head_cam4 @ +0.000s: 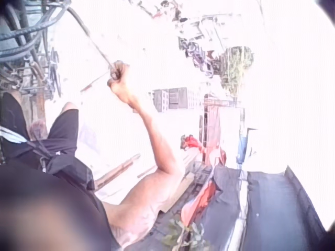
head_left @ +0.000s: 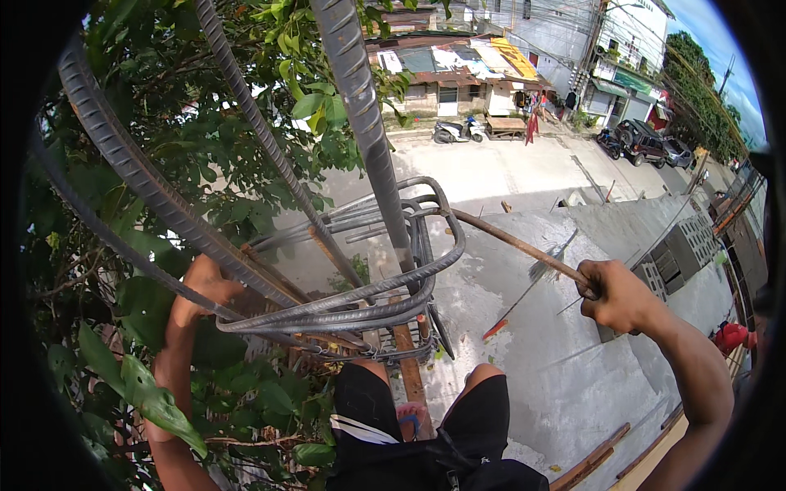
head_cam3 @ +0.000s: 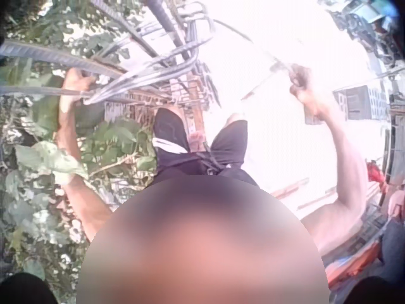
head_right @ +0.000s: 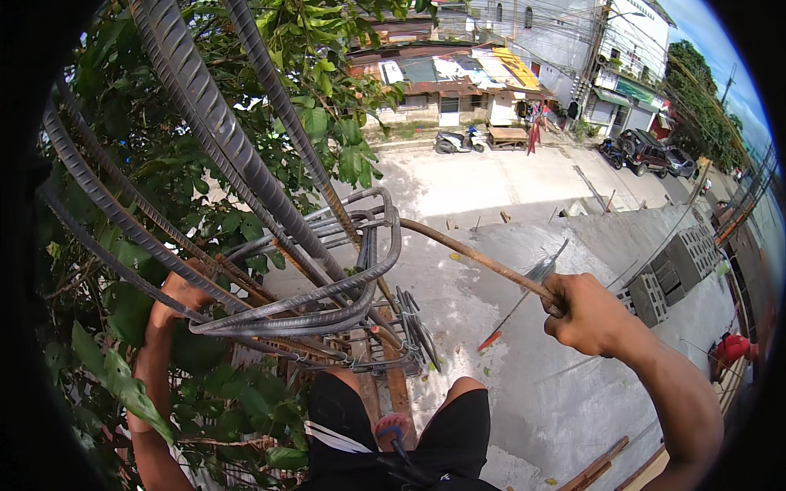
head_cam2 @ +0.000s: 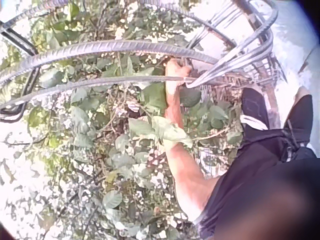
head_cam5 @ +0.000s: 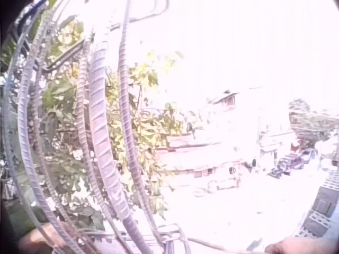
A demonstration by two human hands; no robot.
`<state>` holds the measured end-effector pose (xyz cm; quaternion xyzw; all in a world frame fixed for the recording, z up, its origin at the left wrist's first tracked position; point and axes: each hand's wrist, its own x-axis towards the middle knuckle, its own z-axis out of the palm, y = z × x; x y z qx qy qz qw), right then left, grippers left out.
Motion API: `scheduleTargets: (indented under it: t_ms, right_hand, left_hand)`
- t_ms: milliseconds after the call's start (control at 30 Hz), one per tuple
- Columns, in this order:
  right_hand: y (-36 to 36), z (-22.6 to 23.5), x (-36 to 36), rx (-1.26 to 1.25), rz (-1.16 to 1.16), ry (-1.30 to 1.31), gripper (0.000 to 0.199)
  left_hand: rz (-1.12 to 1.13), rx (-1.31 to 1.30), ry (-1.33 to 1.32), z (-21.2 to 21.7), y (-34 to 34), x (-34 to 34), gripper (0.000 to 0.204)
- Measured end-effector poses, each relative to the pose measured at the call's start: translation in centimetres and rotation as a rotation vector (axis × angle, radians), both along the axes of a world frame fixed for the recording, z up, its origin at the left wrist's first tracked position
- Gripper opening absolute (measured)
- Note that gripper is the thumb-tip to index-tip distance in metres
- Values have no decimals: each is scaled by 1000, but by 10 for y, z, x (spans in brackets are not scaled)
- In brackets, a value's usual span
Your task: The person assembles a rebar cage by hand, positioning and tying horizontal rebar rings to vertical bars using wire ties. The person repeatedly wraps and twists wire to secure the cage structure.
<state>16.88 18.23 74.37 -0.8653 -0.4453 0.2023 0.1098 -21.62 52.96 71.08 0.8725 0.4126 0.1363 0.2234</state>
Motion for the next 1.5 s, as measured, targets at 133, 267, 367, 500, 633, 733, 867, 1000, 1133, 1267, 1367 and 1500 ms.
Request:
scheduleTargets:
  t_ms: [133, 267, 367, 500, 633, 733, 867, 1000, 1133, 1267, 1367, 1500]
  right_hand:
    - [4, 17, 9, -15, 89, -11, 16]
    - [-7, 32, 12, -42, 46, 298, 20]
    - [-13, 6, 2, -66, -12, 585, 19]
    - [-12, -70, -26, 122, -99, 832, 24]
    - [6, -139, -42, 343, -53, 1003, 16]
    - [14, -167, -55, 437, -58, 1190, 15]
    - [23, -178, -74, 479, -70, 1449, 15]
    - [24, -159, -87, 456, -90, 1538, 19]
    - [21, -119, -95, 327, -166, 1554, 22]
    - [18, -82, -100, 332, -72, 1158, 27]
    - [28, -73, -113, 592, 191, 663, 33]
    - [24, -80, -112, 470, 5, 1229, 35]
  left_hand:
    - [-49, -62, -141, 0, -5, 5, 44]
    - [29, -266, -321, -8, -3, 3, 43]
    - [43, -173, -257, -14, 6, -2, 47]
    - [86, -212, -231, -20, 14, -9, 53]
    - [6, 83, -146, -23, 14, -10, 20]
    - [70, 159, -49, -25, 16, -12, 23]
    - [21, 137, -21, -33, 25, -23, 22]
    - [30, -7, -183, -48, 37, -30, 17]
    - [65, -236, -380, -57, 41, -35, 13]
    - [129, -326, -396, -57, 43, -36, 17]
    - [138, -333, -435, -58, 43, -36, 19]
    - [152, -128, -304, -59, 44, -37, 14]
